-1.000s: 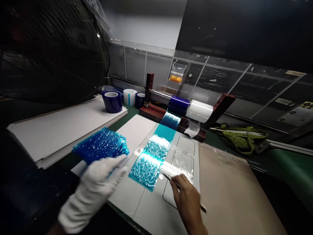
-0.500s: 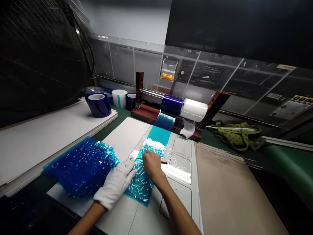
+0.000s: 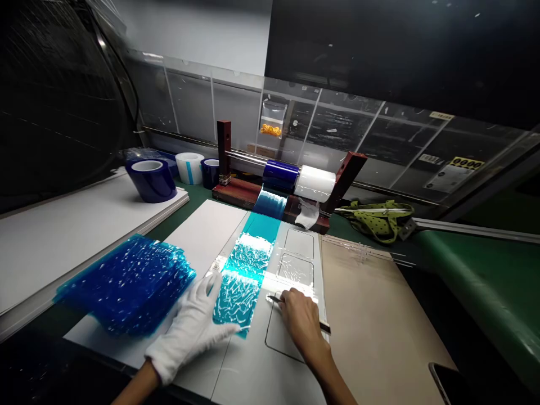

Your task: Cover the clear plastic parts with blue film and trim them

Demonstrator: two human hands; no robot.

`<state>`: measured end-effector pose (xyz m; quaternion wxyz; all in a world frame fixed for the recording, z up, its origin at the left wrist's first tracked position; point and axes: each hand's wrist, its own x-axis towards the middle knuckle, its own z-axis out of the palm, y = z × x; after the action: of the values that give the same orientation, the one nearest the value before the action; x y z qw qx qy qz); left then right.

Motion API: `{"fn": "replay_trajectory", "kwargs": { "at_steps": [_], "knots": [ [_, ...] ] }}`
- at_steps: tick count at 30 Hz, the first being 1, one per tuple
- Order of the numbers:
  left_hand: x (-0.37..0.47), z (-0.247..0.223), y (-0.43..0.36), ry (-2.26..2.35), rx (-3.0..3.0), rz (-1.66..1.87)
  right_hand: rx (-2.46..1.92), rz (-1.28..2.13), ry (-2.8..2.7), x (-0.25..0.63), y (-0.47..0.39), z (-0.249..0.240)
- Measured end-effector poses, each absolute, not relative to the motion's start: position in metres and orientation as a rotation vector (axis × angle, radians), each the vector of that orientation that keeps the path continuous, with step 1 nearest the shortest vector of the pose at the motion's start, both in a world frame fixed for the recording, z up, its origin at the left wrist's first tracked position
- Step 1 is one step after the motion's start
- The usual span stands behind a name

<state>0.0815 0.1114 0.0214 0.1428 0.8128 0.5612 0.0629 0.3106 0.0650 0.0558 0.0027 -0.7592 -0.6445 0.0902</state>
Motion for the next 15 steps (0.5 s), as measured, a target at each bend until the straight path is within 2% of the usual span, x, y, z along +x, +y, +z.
{"fn": "replay_trajectory", "kwargs": {
  "at_steps": [4, 11, 15],
  "knots": [
    [0.100, 0.011, 0.091, 1.590, 2.374, -0.001, -2.297, 0.423, -1.914, 0.294, 0.061, 0.046],
    [0.104, -0.003, 0.100, 1.774, 2.587, 0.165, -2.030, 0.718, -1.751, 0.297, 0.039, 0.059],
    [0.108, -0.007, 0.073, 1.829, 2.632, 0.170, -1.793, 1.173, -1.445, 0.289, 0.015, 0.044]
  ]
}}
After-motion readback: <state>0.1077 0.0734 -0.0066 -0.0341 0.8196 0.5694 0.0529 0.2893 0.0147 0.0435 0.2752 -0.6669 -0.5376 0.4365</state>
